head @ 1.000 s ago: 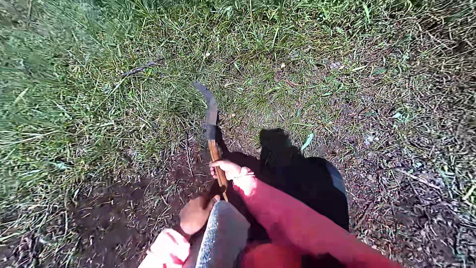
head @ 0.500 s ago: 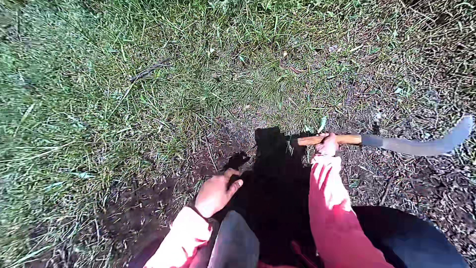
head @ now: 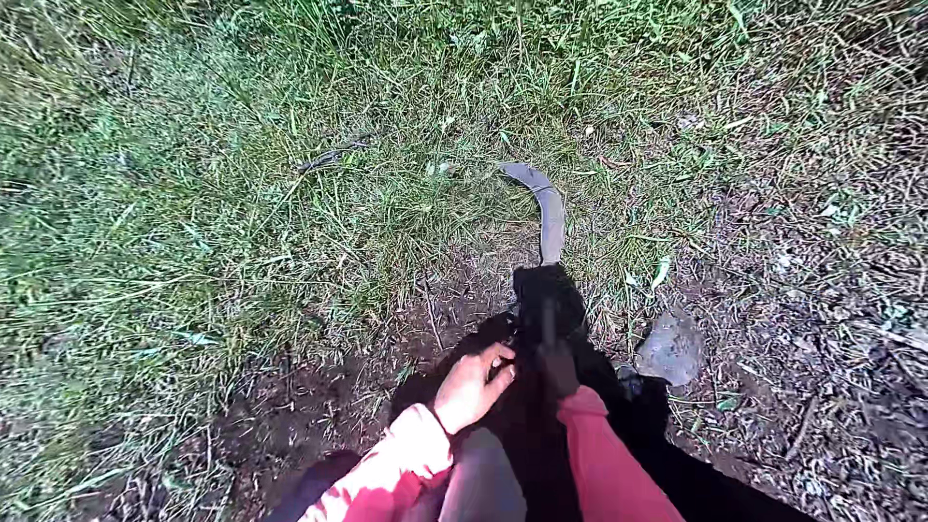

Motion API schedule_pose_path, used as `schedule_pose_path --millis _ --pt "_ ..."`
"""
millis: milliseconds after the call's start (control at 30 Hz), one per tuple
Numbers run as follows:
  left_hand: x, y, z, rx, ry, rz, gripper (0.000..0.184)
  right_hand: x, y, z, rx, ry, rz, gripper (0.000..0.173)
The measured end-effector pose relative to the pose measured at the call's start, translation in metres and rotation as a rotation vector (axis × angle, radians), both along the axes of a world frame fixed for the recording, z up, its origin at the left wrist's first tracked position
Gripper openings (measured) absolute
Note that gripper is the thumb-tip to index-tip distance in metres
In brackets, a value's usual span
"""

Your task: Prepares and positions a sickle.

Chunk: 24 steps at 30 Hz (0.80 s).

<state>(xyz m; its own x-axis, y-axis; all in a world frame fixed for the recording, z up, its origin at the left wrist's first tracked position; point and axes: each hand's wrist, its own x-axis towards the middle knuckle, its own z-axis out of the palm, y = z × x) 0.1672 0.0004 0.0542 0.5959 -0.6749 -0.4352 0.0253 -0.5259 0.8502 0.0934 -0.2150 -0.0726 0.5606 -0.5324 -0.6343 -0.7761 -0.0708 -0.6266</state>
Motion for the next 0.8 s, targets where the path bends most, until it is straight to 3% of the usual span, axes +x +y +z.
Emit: schedule_pose_path --millis 133,200,233,300,333,400,467,567,700,800 --pt "-0.002 0.018 -0.003 -0.022 -0.016 0.077 0.038 0.099 -0.070 0.039 0.048 -0.458 -0.690 0.028" --pt "-0.003 0.025 -0.006 -0.054 -0.023 0.172 0.038 0.147 -0.082 0.065 0.039 -0.538 -0.856 0.011" --pt "-0.006 0.026 -0.007 -0.064 -0.022 0.206 0.037 0.153 -0.061 0.084 0.010 -0.383 -0.773 0.018" --pt "-0.007 0.024 -0.010 -0.086 -0.027 0.230 0.037 0.115 0.013 0.121 0.170 -0.010 -0.337 0.037" --pt "-0.004 0.021 -0.013 -0.108 -0.033 0.237 0.036 0.076 0.051 0.102 0.190 0.047 -0.052 0.040" --pt "0.005 0.018 -0.023 -0.129 -0.040 0.275 0.034 -0.012 0.102 0.000 0.025 -0.064 0.395 0.041" --pt "0.008 0.015 -0.029 -0.116 -0.006 0.317 0.032 -0.052 0.102 -0.039 0.149 0.190 0.528 0.055" --pt "0.007 0.010 -0.025 -0.109 0.008 0.266 0.034 -0.042 0.059 -0.035 0.122 0.114 0.227 0.051" --pt "0.002 0.016 -0.018 -0.128 -0.032 0.235 0.036 0.074 -0.013 0.031 0.093 -0.294 -0.312 0.037" --pt "0.000 0.023 -0.008 -0.123 -0.028 0.288 0.036 0.166 -0.046 0.052 0.119 -0.510 -0.839 0.019"
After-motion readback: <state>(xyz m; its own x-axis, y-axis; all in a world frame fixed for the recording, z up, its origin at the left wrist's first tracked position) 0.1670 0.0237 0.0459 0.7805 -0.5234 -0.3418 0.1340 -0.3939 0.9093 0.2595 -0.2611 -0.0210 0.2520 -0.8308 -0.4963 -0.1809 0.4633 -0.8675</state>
